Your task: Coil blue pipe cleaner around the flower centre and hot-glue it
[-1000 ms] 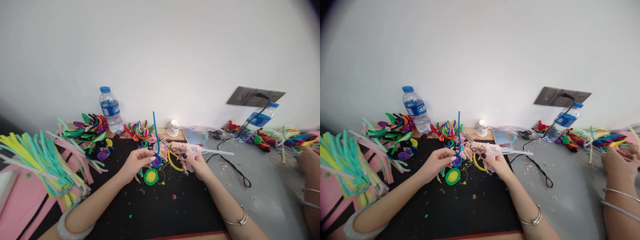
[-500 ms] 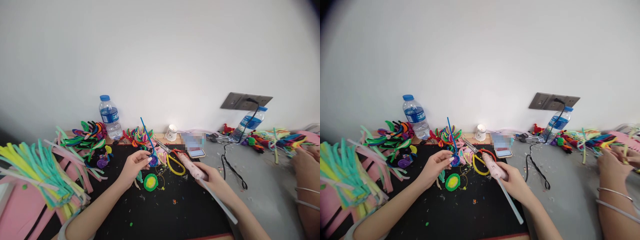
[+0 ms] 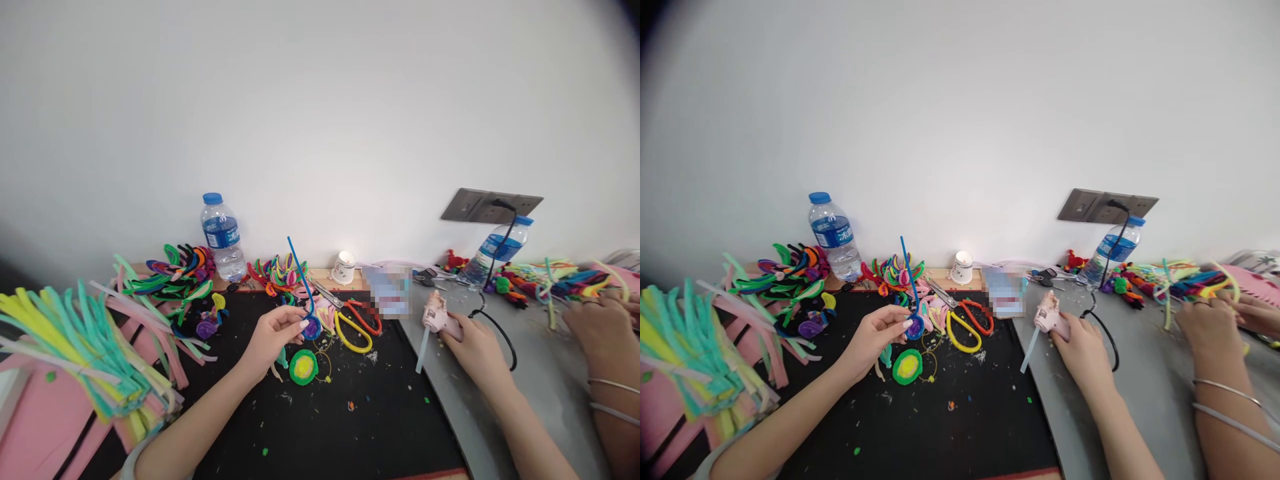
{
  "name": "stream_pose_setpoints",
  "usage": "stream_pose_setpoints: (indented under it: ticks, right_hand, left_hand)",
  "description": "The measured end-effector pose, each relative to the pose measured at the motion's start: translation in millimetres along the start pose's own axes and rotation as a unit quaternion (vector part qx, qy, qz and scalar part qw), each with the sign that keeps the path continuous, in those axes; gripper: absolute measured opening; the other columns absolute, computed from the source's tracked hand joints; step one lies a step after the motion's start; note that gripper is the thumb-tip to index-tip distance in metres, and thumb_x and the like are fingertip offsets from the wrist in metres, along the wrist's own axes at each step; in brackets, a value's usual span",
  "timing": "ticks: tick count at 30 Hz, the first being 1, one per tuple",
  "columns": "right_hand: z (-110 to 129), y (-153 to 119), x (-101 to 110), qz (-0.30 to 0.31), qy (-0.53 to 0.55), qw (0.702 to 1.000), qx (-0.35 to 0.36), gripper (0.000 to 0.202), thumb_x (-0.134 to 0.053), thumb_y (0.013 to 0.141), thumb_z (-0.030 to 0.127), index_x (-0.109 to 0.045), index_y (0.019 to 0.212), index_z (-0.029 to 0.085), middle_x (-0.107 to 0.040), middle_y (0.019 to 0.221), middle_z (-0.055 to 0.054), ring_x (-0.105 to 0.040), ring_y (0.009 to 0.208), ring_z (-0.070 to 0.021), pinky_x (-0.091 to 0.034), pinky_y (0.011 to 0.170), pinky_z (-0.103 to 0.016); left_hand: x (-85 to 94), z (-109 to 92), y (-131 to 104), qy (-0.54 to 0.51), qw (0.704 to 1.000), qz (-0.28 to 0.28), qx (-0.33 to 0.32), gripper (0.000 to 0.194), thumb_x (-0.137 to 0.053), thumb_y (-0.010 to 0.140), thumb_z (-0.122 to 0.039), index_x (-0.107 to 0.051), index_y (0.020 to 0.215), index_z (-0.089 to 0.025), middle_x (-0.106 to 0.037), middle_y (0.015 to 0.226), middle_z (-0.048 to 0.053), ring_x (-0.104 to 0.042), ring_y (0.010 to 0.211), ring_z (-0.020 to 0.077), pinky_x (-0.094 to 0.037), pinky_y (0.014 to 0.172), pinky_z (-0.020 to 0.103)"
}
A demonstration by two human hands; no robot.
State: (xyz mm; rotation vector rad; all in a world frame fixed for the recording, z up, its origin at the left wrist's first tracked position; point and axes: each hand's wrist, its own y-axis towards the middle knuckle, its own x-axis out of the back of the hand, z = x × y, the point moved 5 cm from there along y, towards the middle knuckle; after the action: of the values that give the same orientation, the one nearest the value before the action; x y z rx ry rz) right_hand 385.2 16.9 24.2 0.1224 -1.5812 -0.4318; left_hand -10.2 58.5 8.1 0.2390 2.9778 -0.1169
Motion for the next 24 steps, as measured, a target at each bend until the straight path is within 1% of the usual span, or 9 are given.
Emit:
stream_pose_setpoints:
  ticks: [4, 7, 8, 10, 12, 15, 18, 21, 24]
  right_hand:
    - [28, 2, 16, 0.017, 0.006, 1.000, 0.012, 0.036, -0.050, 0.067, 0.023, -0.063, 0.097, 0.008, -0.065, 0.093, -0.020, -0.059, 0.089, -0.0342, -0.044, 0.079, -0.043]
    - [82, -3, 46, -0.003, 0.167, 0.985, 0.036, 0.032, -0.049, 0.076, 0.033, -0.062, 0.100, 0.016, -0.064, 0.099, -0.015, -0.059, 0.088, -0.0305, -0.046, 0.072, -0.038]
    - [104, -4, 52, 0.027, 0.239, 0.970, 0.039, 0.033, -0.049, 0.078, 0.035, -0.061, 0.103, 0.018, -0.064, 0.093, -0.012, -0.060, 0.080, -0.0267, -0.047, 0.065, -0.034]
    - [150, -4, 54, 0.120, 0.386, 0.913, 0.057, 0.032, -0.048, 0.081, 0.036, -0.060, 0.105, 0.018, -0.062, 0.075, -0.006, -0.057, 0.066, -0.0203, -0.045, 0.058, -0.029]
    - [190, -2, 48, 0.199, 0.500, 0.839, 0.081, 0.034, -0.052, 0.080, 0.037, -0.058, 0.106, 0.016, -0.057, 0.070, -0.002, -0.053, 0.062, -0.0163, -0.042, 0.056, -0.026]
    - [228, 2, 34, 0.260, 0.616, 0.736, 0.105, 0.028, -0.060, 0.076, 0.038, -0.060, 0.092, 0.015, -0.052, 0.067, 0.001, -0.047, 0.061, -0.0118, -0.038, 0.055, -0.022]
    - [235, 3, 20, 0.260, 0.673, 0.687, 0.084, 0.025, -0.062, 0.075, 0.039, -0.056, 0.070, 0.015, -0.046, 0.059, 0.004, -0.037, 0.051, -0.0075, -0.031, 0.048, -0.019]
    - [222, 1, 9, 0.225, 0.699, 0.678, 0.022, 0.029, -0.064, 0.074, 0.042, -0.052, 0.069, 0.016, -0.036, 0.052, 0.007, -0.026, 0.044, -0.0054, -0.019, 0.041, -0.019]
    - [209, 0, 0, 0.193, 0.710, 0.677, -0.016, 0.030, -0.064, 0.074, 0.044, -0.050, 0.069, 0.017, -0.032, 0.052, 0.008, -0.023, 0.043, -0.0051, -0.015, 0.041, -0.019]
  left_hand:
    - [-0.9, 0, 0, 0.006, 1.000, 0.009, -0.004, 0.021, -0.073, 0.063, -0.029, -0.066, 0.078, -0.015, -0.064, 0.063, -0.001, -0.059, 0.052, 0.0119, -0.051, 0.052, 0.024]
    - [-3.1, 1, 0, 0.013, 1.000, 0.024, -0.007, 0.021, -0.072, 0.063, -0.029, -0.067, 0.077, -0.015, -0.066, 0.065, 0.001, -0.059, 0.053, 0.0131, -0.051, 0.053, 0.025]
    - [-4.7, 1, 0, 0.017, 0.999, 0.034, -0.009, 0.020, -0.072, 0.063, -0.029, -0.068, 0.077, -0.015, -0.066, 0.066, 0.001, -0.059, 0.053, 0.0130, -0.051, 0.053, 0.026]
    - [-8.6, 3, -2, 0.028, 0.998, 0.061, -0.010, 0.018, -0.072, 0.063, -0.028, -0.068, 0.076, -0.016, -0.066, 0.066, 0.001, -0.058, 0.052, 0.0128, -0.050, 0.054, 0.026]
    - [-13.0, 5, -4, 0.039, 0.995, 0.090, -0.007, 0.016, -0.073, 0.062, -0.026, -0.069, 0.074, -0.016, -0.066, 0.065, 0.001, -0.058, 0.052, 0.0130, -0.050, 0.054, 0.026]
    - [-17.7, 8, -7, 0.050, 0.992, 0.116, 0.002, 0.014, -0.072, 0.063, -0.024, -0.070, 0.073, -0.016, -0.066, 0.063, 0.002, -0.059, 0.053, 0.0141, -0.050, 0.055, 0.027]
    - [-18.3, 10, -7, 0.054, 0.991, 0.125, 0.006, 0.012, -0.071, 0.064, -0.022, -0.070, 0.074, -0.015, -0.067, 0.064, 0.002, -0.059, 0.054, 0.0143, -0.050, 0.056, 0.027]
    - [-14.6, 11, -3, 0.049, 0.992, 0.117, -0.002, 0.012, -0.070, 0.066, -0.022, -0.069, 0.076, -0.016, -0.066, 0.066, 0.001, -0.058, 0.054, 0.0130, -0.049, 0.057, 0.026]
    - [-8.9, 11, 1, 0.036, 0.995, 0.096, -0.017, 0.012, -0.070, 0.068, -0.022, -0.068, 0.079, -0.017, -0.065, 0.066, 0.000, -0.057, 0.054, 0.0120, -0.049, 0.056, 0.025]
